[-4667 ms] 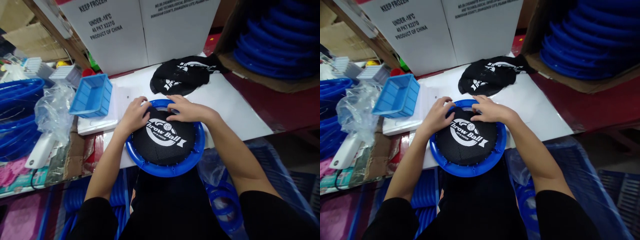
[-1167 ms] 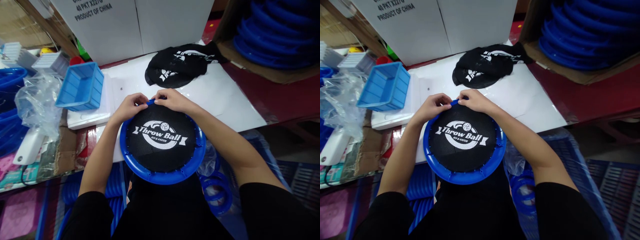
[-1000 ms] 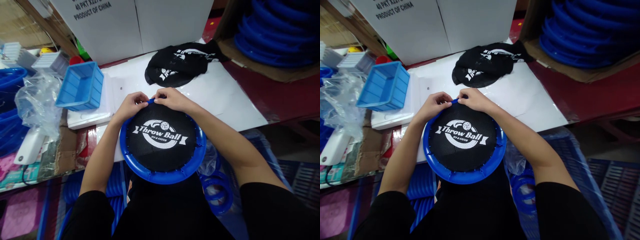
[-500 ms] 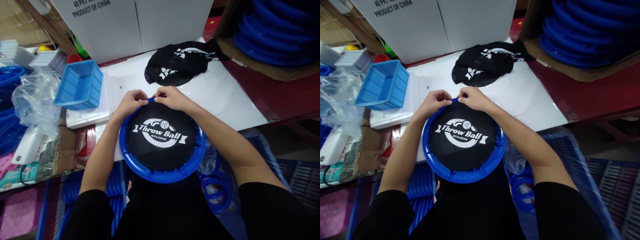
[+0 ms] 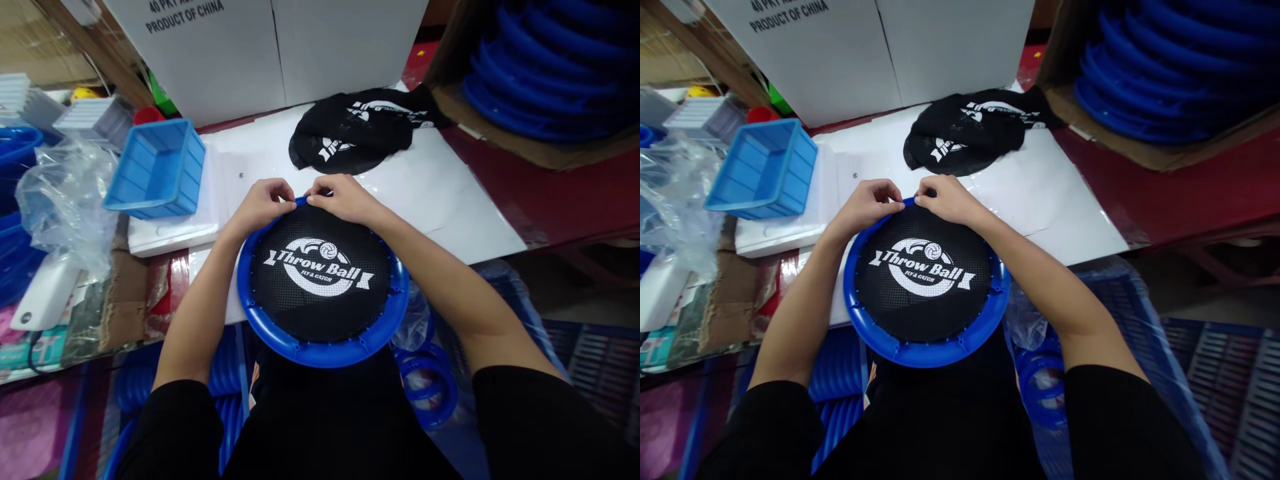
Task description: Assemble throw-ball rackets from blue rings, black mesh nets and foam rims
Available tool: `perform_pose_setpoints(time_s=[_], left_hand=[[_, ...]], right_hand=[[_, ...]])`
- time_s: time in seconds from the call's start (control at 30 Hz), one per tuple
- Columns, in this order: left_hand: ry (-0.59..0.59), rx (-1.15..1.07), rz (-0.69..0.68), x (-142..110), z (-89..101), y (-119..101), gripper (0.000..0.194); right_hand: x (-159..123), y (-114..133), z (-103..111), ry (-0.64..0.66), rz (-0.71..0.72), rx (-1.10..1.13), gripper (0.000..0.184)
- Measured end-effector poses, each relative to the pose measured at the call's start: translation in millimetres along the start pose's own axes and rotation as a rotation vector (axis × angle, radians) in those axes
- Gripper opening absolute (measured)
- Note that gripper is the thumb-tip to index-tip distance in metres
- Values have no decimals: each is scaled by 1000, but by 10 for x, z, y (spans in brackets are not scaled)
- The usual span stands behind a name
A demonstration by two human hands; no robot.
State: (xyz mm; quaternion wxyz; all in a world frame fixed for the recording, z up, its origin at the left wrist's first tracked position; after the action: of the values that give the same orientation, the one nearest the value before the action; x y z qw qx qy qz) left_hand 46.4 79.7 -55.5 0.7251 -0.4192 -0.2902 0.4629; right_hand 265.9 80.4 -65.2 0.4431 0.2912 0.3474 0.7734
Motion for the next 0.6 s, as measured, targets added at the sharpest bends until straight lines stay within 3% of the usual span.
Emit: perform_pose_setpoints(time_s=[0.27,0.6], left_hand=[[22,2,-19,49,-2,34,15],[23,168,-72,46,-12,-3,9]], right_hand=[[-2,-9,-9,-13,3,-42,10],[-6,3,7,-22,-7,-61,9]])
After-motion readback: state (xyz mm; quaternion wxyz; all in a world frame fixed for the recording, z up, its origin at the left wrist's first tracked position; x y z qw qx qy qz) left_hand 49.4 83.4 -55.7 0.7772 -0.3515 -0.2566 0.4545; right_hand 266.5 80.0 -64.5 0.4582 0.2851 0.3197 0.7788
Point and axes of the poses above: each hand's wrist, its own x-axis towards the middle knuckle, its own z-axis out of the back of the hand, y = z × x, the point moved 1 cm from there along x, towards the middle knuckle, and after that the axes turned 1 degree about y, right-handed, at the moved point
